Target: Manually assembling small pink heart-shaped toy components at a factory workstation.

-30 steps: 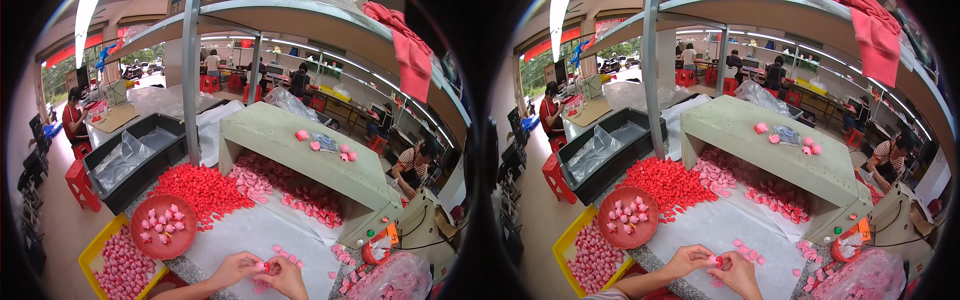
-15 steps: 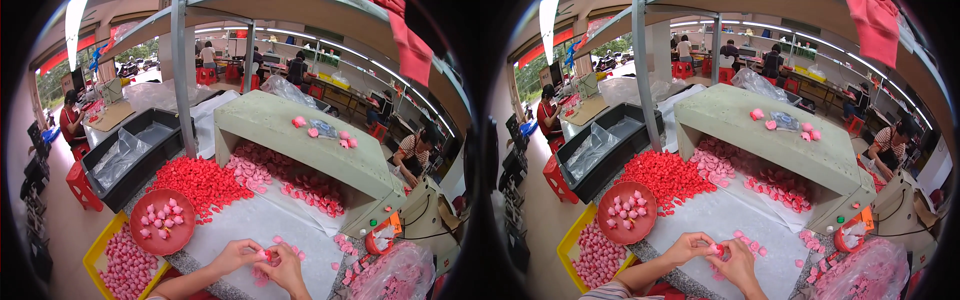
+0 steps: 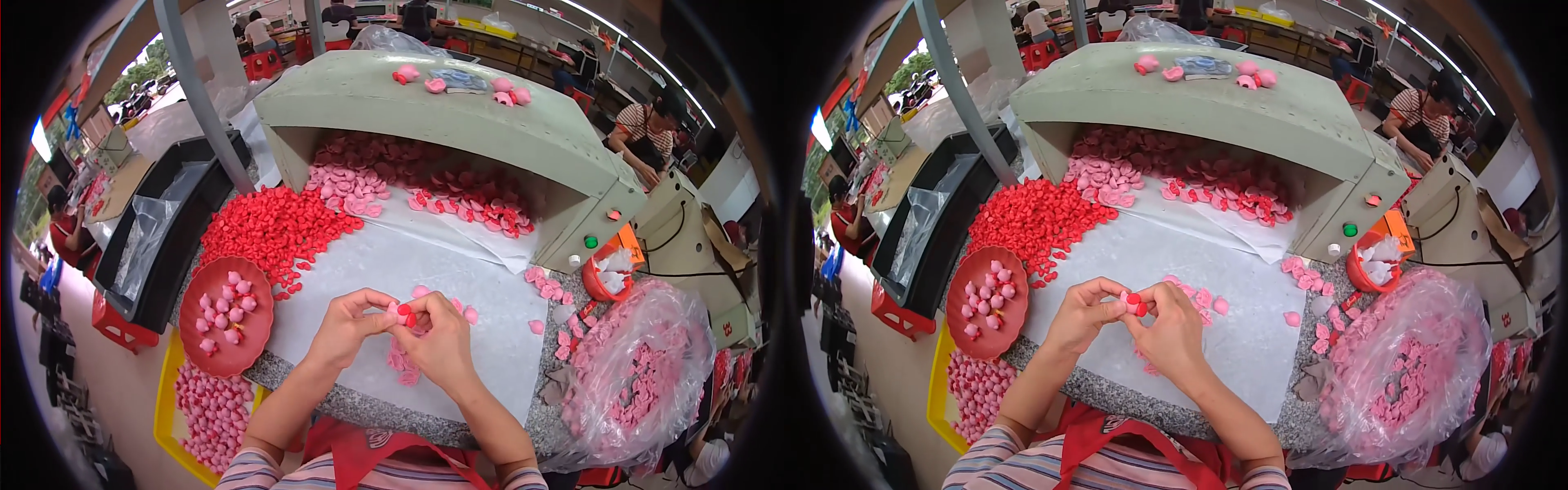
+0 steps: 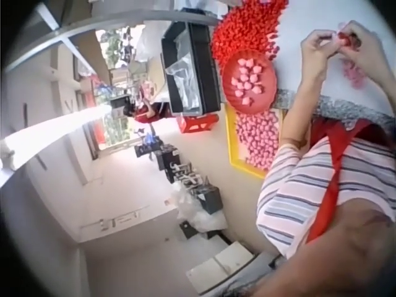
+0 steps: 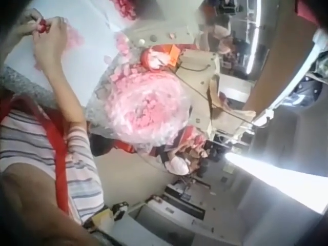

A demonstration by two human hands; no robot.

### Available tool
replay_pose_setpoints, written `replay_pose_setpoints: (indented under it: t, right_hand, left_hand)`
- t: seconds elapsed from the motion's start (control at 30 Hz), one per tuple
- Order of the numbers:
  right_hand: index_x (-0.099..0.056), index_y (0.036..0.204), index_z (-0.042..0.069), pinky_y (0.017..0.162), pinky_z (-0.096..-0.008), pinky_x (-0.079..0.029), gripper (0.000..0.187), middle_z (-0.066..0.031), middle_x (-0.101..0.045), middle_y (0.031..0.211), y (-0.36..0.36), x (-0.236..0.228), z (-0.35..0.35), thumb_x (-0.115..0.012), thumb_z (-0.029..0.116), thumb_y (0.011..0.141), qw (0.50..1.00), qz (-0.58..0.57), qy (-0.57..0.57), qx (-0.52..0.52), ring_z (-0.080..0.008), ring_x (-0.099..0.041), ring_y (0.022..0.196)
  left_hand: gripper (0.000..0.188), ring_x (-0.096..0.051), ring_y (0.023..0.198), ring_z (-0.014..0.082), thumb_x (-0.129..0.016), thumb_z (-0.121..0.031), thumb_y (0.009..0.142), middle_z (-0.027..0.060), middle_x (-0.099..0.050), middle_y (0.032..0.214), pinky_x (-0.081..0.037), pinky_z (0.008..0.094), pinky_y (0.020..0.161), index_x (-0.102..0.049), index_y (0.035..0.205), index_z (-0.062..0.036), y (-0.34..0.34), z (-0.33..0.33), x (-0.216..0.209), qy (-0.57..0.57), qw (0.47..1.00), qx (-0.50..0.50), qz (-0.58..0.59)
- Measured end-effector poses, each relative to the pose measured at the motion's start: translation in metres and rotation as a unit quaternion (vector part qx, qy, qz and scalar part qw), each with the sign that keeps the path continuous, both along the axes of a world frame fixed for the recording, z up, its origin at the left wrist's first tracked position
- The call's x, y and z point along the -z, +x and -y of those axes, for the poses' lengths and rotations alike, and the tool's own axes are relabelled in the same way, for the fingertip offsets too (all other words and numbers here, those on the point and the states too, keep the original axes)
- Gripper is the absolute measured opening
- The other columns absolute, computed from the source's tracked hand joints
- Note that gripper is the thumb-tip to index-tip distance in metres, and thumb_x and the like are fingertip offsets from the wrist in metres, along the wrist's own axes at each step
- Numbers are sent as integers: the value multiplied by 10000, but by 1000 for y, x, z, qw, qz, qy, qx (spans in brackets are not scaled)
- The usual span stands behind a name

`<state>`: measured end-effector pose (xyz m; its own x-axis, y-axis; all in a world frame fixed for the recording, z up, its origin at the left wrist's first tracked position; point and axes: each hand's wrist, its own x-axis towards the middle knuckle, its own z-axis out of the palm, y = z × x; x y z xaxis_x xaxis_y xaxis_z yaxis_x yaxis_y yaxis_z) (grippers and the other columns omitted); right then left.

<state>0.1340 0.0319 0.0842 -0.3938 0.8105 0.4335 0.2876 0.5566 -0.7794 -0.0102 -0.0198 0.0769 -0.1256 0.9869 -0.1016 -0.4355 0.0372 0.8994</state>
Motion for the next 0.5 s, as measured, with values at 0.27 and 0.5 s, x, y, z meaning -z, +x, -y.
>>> replay_pose_setpoints:
  t: [0.27, 0.5]
  right_hand:
    - [-569, 739, 27, 541, -304, -435, 260, -50, -540, 689, 8, 9, -13, -759, 157, 619, 997, 54, 26, -57, -189, -542, 616]
    - [-573, 737, 44, 582, -365, -439, 183, -71, -542, 678, -9, 51, -29, -698, 162, 674, 997, 32, 66, -30, -244, -542, 656]
  left_hand:
    - [138, -614, 795, 157, -607, 52, 777, 107, -609, 878, -526, 272, 694, -554, 904, 42, 11, 3, 8, 37, 995, -20, -96]
    - [144, -606, 789, 147, -628, 29, 771, 96, -616, 874, -503, 263, 701, -574, 904, 29, -2, -22, 52, -13, 994, -32, -108]
